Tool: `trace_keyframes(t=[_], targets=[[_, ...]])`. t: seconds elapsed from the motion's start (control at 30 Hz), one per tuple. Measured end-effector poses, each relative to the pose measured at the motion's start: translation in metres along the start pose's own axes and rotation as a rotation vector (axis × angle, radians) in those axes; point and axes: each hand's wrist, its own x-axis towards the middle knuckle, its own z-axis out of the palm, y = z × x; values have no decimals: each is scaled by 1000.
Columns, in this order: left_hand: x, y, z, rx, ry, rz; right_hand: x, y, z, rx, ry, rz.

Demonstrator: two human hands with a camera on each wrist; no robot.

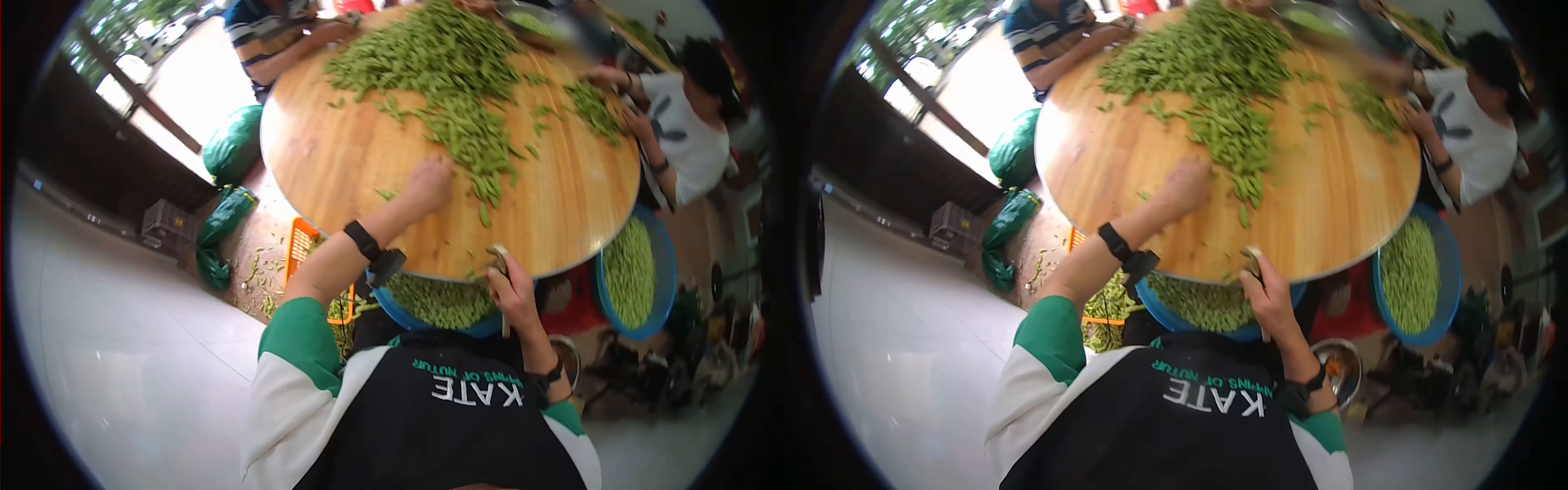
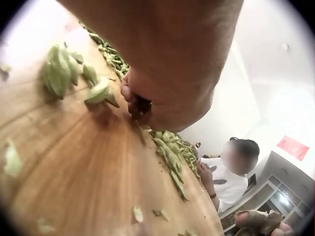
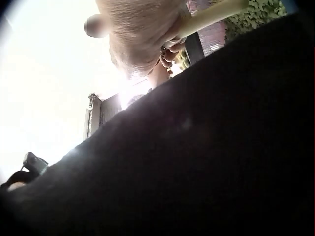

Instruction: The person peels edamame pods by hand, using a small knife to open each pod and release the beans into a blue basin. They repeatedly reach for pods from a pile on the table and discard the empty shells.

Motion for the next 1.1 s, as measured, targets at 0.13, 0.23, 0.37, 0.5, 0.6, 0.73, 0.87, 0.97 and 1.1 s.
trace_keyframes(t=[0.13, 0.23, 0.37, 0.5, 0.6, 0.73, 0.87, 0.97, 1.1], targets=[[-25, -2, -2, -241, 242, 83, 13, -2, 12, 242, -41, 12], [-50, 20, -16, -531, 148, 118, 22, -11, 26, 414, 46, 10], [-93, 51, -61, -935, -147, 28, 25, -20, 38, 519, -59, 5], [-103, 41, -48, -1247, -179, -118, 25, -19, 47, 468, -70, -8], [-109, 40, -56, -1302, -208, -199, 26, -19, 49, 505, -77, 43], [-109, 32, -40, -1371, -190, -155, 28, -18, 49, 533, -98, 61], [-109, 35, -40, -1331, -170, -171, 28, -19, 47, 579, -93, 133], [-105, 32, -30, -1235, -212, -118, 29, -18, 42, 533, -78, 134], [-106, 45, -42, -1304, -258, -198, 25, -19, 31, 692, -154, 199]])
